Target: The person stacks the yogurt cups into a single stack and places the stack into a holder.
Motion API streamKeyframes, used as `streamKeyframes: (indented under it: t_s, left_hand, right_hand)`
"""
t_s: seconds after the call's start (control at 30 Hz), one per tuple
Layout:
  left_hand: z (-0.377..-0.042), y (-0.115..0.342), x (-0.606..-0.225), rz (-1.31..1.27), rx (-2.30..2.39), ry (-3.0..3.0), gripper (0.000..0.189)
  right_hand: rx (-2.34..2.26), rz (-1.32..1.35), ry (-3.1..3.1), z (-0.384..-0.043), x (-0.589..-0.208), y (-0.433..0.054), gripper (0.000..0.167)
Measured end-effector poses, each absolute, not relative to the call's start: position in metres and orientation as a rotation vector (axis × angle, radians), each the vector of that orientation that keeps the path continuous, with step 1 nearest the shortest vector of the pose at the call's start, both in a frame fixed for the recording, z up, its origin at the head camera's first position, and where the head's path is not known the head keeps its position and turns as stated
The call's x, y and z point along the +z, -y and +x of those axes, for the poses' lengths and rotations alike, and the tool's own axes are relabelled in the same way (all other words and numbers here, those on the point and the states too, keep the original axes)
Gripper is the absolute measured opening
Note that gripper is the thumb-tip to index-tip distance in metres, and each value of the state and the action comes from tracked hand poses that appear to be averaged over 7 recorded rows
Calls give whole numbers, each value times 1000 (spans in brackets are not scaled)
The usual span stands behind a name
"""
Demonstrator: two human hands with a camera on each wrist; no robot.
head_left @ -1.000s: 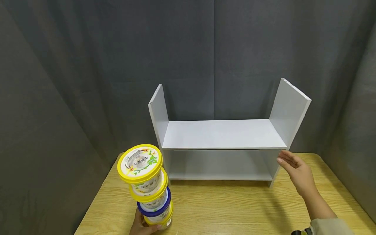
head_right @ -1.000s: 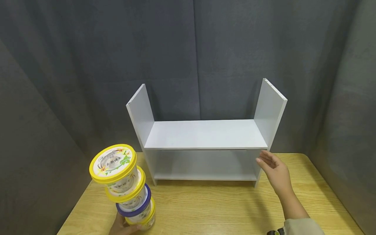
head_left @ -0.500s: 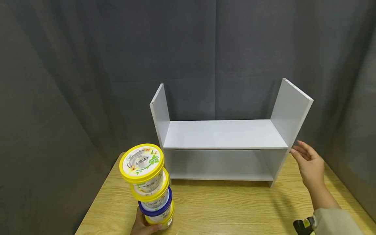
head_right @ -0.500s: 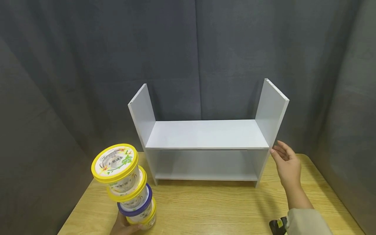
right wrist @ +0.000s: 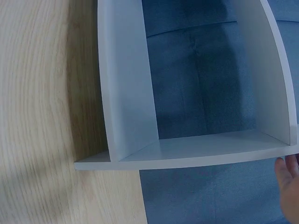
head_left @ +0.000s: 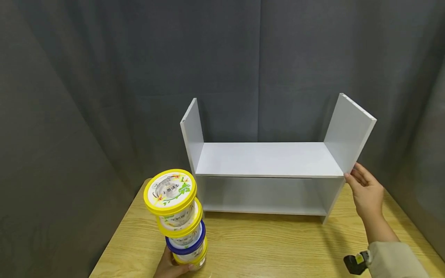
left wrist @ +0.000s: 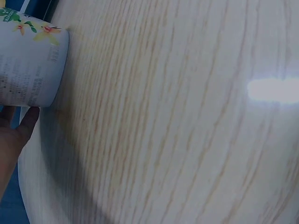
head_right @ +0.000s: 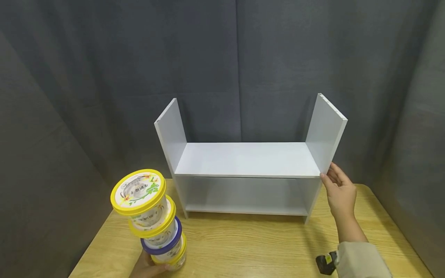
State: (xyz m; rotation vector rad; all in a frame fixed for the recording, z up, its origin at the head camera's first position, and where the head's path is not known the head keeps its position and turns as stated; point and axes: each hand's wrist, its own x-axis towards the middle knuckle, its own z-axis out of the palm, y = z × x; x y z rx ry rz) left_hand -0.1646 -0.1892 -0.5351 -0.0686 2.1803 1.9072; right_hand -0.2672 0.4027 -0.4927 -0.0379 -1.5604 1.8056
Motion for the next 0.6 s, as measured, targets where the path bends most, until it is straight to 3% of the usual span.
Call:
streamKeyframes:
  t_s: [0.17, 0.27, 0.4, 0.6]
  left_hand:
    - [-162, 190, -537, -52, 1945, -2177, 85]
    - [-162, 189, -538, -56, 1931, -2216, 84]
    - [-163, 188, -540, -88, 1908, -2229, 87]
    - [-163, 187, -536, -81, 1895, -2195, 89]
  right_hand:
    - [1860, -143, 1521, -212, -404, -324, 42]
    - [1900, -250, 1460, -202, -382, -305, 43]
    - [1845, -282, 1485, -212, -393, -317, 41]
    - [1865, -33, 1447, -251, -453, -376, 41]
